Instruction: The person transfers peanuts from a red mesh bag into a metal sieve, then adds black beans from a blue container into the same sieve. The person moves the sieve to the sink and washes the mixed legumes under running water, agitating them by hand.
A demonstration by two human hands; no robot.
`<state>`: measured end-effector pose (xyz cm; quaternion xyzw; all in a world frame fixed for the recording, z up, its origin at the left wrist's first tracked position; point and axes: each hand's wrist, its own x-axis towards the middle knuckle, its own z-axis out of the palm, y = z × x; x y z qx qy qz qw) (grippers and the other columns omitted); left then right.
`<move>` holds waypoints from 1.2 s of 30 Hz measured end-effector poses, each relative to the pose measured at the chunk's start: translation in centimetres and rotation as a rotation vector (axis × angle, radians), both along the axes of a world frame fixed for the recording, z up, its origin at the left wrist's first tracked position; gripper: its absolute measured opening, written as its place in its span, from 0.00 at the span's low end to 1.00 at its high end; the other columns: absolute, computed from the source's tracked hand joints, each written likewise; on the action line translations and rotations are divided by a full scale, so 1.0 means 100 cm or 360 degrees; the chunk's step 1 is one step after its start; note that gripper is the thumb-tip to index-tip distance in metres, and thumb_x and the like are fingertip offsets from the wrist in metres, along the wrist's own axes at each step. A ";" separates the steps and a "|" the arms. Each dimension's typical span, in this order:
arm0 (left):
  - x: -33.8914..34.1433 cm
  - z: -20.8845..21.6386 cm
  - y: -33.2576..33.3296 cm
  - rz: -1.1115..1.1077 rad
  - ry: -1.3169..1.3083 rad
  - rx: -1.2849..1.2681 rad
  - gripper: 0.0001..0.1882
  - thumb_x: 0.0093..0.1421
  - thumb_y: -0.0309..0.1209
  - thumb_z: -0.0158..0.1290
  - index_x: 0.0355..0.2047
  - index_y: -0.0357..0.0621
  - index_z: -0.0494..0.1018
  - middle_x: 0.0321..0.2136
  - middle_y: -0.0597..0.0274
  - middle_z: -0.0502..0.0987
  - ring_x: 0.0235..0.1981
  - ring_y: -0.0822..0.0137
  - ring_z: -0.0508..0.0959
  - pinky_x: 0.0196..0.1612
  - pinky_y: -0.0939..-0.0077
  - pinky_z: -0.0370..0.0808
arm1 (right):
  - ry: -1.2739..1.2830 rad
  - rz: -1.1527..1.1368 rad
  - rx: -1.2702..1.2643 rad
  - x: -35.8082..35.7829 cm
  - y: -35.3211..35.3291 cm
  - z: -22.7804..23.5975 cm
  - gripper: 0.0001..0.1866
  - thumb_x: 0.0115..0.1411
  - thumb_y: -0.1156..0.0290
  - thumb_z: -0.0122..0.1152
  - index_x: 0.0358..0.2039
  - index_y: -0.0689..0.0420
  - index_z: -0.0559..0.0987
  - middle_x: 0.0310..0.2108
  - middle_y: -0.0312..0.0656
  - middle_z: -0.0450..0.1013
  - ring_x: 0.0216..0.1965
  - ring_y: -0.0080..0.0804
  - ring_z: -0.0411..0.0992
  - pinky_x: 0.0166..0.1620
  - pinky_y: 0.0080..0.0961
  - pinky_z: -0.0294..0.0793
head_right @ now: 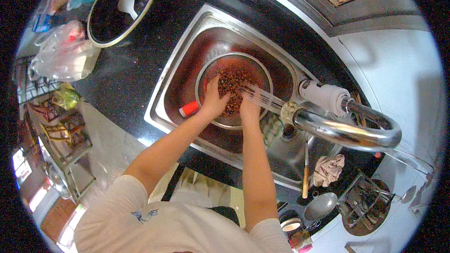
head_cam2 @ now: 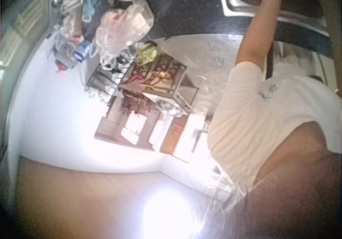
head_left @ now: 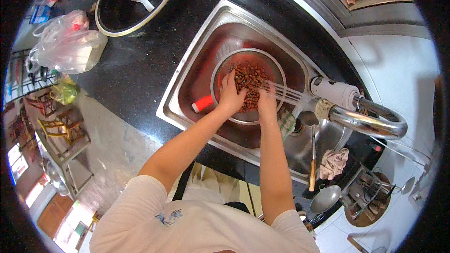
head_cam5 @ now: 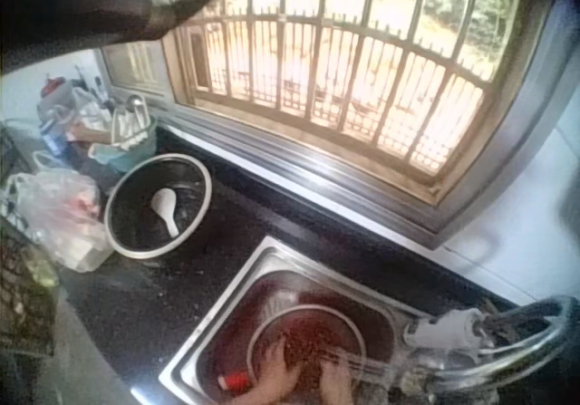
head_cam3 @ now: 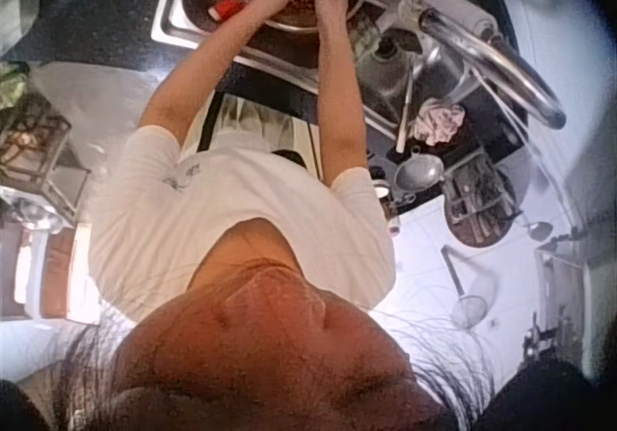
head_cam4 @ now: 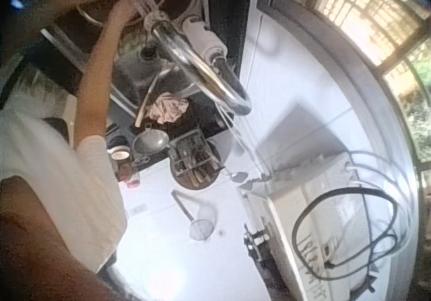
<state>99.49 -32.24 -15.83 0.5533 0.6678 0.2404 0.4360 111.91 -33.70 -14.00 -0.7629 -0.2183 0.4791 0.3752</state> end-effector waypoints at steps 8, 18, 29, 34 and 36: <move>0.019 -0.014 0.013 0.0589 -0.1236 -0.0536 0.22 0.67 0.36 0.40 0.59 0.41 0.60 0.57 0.54 0.65 0.57 0.63 0.64 0.59 0.72 0.59 | 0.1056 -0.0532 -0.0011 -0.019 0.027 0.008 0.24 0.66 0.59 0.43 0.58 0.57 0.63 0.57 0.43 0.63 0.57 0.35 0.61 0.57 0.33 0.59; 0.038 0.034 -0.003 0.0545 -0.1761 -0.0723 0.23 0.69 0.38 0.37 0.60 0.38 0.59 0.56 0.57 0.66 0.55 0.67 0.65 0.57 0.75 0.61 | 0.0289 -0.0075 0.0260 -0.032 0.002 0.029 0.25 0.68 0.62 0.43 0.61 0.62 0.62 0.61 0.45 0.60 0.60 0.34 0.59 0.61 0.29 0.56; 0.008 0.004 -0.004 0.0755 -0.1681 -0.0750 0.22 0.66 0.36 0.39 0.58 0.39 0.61 0.57 0.56 0.64 0.56 0.66 0.63 0.59 0.73 0.58 | -0.0175 0.0293 0.0678 -0.006 0.026 0.026 0.16 0.65 0.70 0.46 0.50 0.61 0.74 0.54 0.43 0.68 0.56 0.36 0.65 0.58 0.28 0.60; 0.012 0.030 -0.023 0.0632 -0.0726 -0.0679 0.33 0.61 0.30 0.45 0.65 0.45 0.47 0.61 0.53 0.53 0.62 0.61 0.53 0.62 0.68 0.54 | -0.0681 0.0762 0.0731 0.022 0.056 -0.008 0.14 0.63 0.70 0.48 0.46 0.57 0.77 0.52 0.44 0.70 0.53 0.37 0.68 0.56 0.28 0.63; 0.017 0.032 -0.023 0.0807 -0.0930 -0.0811 0.35 0.61 0.30 0.45 0.66 0.47 0.43 0.62 0.53 0.52 0.63 0.60 0.53 0.62 0.67 0.54 | -0.0766 0.0861 0.0655 0.025 0.053 -0.024 0.14 0.64 0.69 0.48 0.46 0.57 0.77 0.50 0.45 0.71 0.52 0.37 0.69 0.55 0.28 0.64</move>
